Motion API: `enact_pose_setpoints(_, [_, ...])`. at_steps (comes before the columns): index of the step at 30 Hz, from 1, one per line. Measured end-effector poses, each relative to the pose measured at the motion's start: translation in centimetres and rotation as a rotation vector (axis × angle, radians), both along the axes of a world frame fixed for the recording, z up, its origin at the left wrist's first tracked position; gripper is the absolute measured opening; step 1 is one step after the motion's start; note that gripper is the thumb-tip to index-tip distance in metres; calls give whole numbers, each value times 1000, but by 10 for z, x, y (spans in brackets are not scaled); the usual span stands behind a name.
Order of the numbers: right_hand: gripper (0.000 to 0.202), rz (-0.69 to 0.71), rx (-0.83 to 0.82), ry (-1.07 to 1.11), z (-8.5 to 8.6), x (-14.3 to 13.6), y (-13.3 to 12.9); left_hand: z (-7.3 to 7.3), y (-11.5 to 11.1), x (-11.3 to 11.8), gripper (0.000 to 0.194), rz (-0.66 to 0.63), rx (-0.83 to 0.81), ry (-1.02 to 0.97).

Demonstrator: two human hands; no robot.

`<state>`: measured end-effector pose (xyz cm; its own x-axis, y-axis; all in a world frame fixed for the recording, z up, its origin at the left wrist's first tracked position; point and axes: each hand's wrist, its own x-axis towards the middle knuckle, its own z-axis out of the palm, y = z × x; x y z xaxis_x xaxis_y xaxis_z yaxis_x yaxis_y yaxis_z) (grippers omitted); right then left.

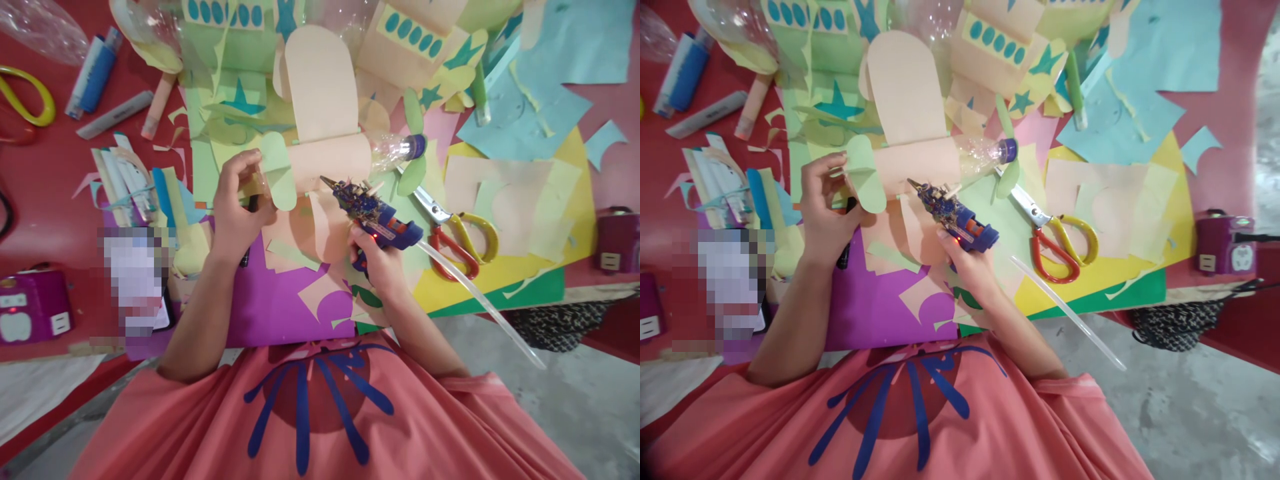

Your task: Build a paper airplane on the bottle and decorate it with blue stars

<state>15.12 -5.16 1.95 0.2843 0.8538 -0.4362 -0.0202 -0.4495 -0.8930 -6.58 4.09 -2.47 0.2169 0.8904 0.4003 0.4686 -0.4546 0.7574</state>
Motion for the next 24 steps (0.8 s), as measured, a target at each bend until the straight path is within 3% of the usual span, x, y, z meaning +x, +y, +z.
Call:
enact_pose_setpoints(7, [33, -39, 24, -19, 1, 2, -1, 0, 0, 0, 57, 2, 33, -4])
enact_pose_setpoints(13, [33, -115, 60, -21, -2, 8, -2, 2, -1, -1, 54, -3, -64, -4])
enact_pose_setpoints(19, [29, -198, 117, 0, -5, 10, -3, 1, 0, 1, 53, -3, 21, -38])
enact_pose_setpoints(24, [30, -215, 154, -21, -5, 11, -3, 2, -1, 2, 49, 40, -2, -12])
